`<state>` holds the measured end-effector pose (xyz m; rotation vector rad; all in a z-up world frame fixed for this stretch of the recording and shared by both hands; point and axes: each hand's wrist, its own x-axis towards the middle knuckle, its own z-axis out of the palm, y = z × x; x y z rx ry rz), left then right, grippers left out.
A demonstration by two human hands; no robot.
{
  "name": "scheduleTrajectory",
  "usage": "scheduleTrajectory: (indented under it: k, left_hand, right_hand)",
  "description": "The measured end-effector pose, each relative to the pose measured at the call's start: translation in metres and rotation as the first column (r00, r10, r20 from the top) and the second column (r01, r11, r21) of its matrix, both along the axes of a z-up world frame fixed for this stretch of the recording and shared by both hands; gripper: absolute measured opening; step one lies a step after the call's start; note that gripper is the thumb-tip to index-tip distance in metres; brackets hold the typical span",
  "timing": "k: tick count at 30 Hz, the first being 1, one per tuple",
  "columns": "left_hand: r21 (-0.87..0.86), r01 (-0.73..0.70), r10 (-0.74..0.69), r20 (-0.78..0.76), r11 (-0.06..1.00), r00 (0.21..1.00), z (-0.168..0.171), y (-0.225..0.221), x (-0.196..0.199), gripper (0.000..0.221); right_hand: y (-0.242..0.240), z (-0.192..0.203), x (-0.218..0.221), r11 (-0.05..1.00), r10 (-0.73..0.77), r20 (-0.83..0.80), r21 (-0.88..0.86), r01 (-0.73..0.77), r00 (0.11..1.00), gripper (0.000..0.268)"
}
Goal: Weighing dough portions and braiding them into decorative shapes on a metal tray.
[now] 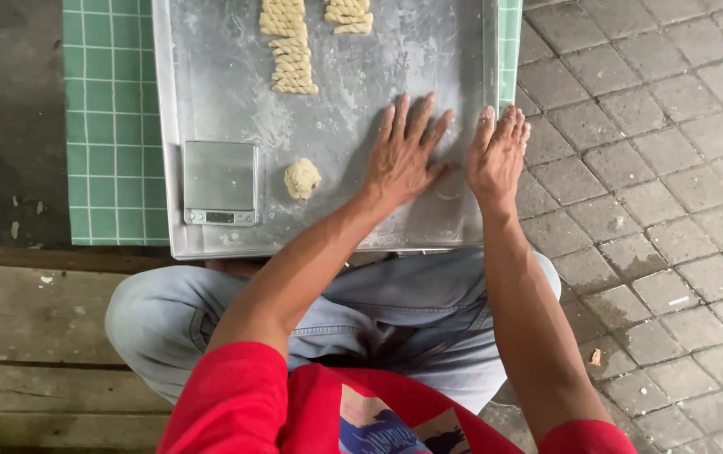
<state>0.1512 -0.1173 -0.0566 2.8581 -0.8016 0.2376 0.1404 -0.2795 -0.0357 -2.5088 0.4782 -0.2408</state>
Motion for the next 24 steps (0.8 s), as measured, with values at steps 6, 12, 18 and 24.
scheduleTrajectory:
  k: [6, 12, 18, 24]
  left_hand:
    - [0.141, -0.029, 0.061, -0.233, 0.99, 0.971, 0.022, -0.016, 0.103, 0.098]
    - [0.043, -0.065, 0.072, -0.195, 0.997, 0.978, 0.02, -0.026, 0.157, 0.081]
    - [0.169, -0.029, 0.073, -0.264, 0.985, 0.962, 0.024, -0.022, 0.123, 0.106]
    - [0.137, 0.05, -0.041, -0.064, 0.989, 0.997, 0.021, 0.007, 0.013, 0.096]
  right_hand:
    - [0.006, 0.026, -0.002, 0.995, 0.017, -0.107, 0.104, -0.006, 0.994, 0.095]
    - [0.002, 0.023, -0.004, 0.994, 0.035, -0.062, 0.107, -0.028, 0.997, 0.093]
    - [0.003, 0.026, -0.001, 0.991, 0.028, -0.132, 0.13, -0.01, 0.991, 0.095]
    - [-0.002, 0.013, -0.002, 0.995, 0.068, 0.006, 0.075, -0.068, 0.998, 0.086]
